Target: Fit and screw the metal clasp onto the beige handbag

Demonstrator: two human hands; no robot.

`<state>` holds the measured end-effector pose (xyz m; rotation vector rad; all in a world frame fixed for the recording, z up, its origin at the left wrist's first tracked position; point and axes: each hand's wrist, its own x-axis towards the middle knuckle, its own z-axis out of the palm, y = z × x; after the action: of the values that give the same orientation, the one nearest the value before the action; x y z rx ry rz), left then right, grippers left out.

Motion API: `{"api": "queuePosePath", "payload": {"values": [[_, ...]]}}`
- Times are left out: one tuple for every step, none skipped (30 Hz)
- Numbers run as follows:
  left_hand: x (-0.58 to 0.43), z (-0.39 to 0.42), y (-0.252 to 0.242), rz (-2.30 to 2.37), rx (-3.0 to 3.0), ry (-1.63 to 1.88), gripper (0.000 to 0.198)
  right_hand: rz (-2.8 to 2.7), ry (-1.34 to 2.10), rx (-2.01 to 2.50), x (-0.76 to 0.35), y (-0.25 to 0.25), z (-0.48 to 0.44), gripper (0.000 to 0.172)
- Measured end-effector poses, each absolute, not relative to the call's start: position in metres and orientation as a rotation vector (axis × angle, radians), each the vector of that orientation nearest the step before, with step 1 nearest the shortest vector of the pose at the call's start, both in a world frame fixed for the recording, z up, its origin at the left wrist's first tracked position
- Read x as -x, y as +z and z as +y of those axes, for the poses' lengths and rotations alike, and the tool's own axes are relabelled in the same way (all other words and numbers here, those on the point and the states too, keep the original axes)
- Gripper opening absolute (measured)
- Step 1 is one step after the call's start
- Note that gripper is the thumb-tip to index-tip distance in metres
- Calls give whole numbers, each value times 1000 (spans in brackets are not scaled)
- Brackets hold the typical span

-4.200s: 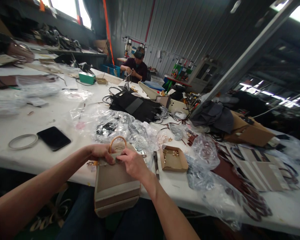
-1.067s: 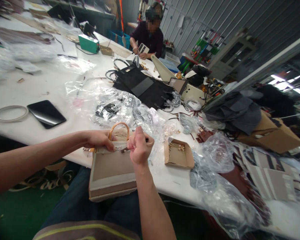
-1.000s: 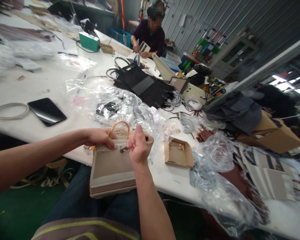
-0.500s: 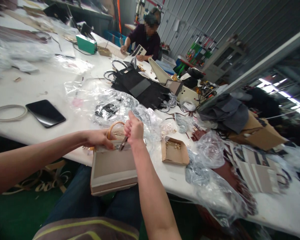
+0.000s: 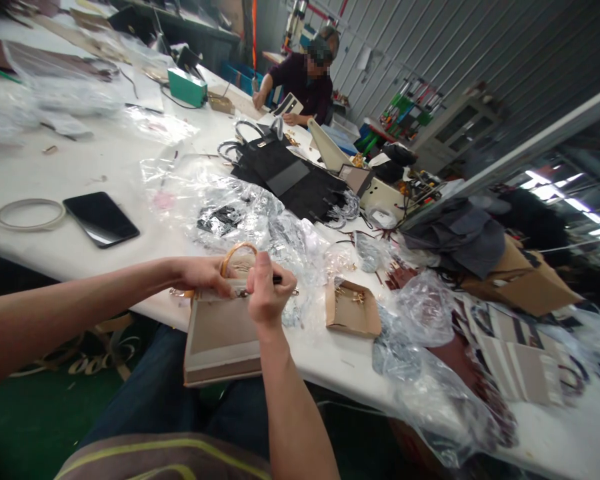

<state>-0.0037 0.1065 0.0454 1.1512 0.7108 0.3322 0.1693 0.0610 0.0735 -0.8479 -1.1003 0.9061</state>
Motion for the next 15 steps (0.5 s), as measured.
{"api": "queuePosePath", "payload": {"values": [[3, 106, 46, 726, -1150, 351, 21, -1106, 909, 863, -170, 75, 62, 71], [3, 105, 47, 739, -1146, 361, 23, -1096, 928, 870, -171, 77, 64, 71], [3, 105, 47, 750, -1140, 365, 24, -1069, 959, 867, -173, 80, 64, 72], [3, 105, 47, 759, -1134, 363, 24, -1030, 993, 853, -174, 83, 64, 74], [3, 105, 47, 765, -1132, 350, 25, -992, 1024, 833, -175, 86, 64, 76], [3, 105, 46, 770, -1130, 340, 25, -966, 1045, 811, -176, 89, 62, 77], [3, 105, 45, 771, -1128, 334, 25, -959, 1054, 792, -176, 90, 60, 78], [3, 106, 44, 770, -1125, 330, 26, -968, 1055, 780, -175, 91, 58, 79], [3, 106, 43, 771, -1119, 327, 26, -987, 1056, 779, -174, 90, 56, 79], [3, 106, 42, 773, -1111, 323, 26, -1004, 1056, 788, -173, 90, 54, 79], [3, 107, 40, 775, -1101, 327, 26, -1013, 1056, 804, -171, 89, 54, 79], [3, 107, 39, 776, -1094, 333, 24, -1011, 1060, 823, -169, 88, 55, 80], [3, 107, 38, 770, -1091, 348, 23, -1000, 1067, 849, -166, 87, 59, 80], [4, 107, 38, 755, -1091, 370, 24, -983, 1078, 882, -163, 86, 65, 79], [5, 107, 37, 731, -1098, 380, 25, -962, 1090, 924, -159, 86, 74, 78]]}}
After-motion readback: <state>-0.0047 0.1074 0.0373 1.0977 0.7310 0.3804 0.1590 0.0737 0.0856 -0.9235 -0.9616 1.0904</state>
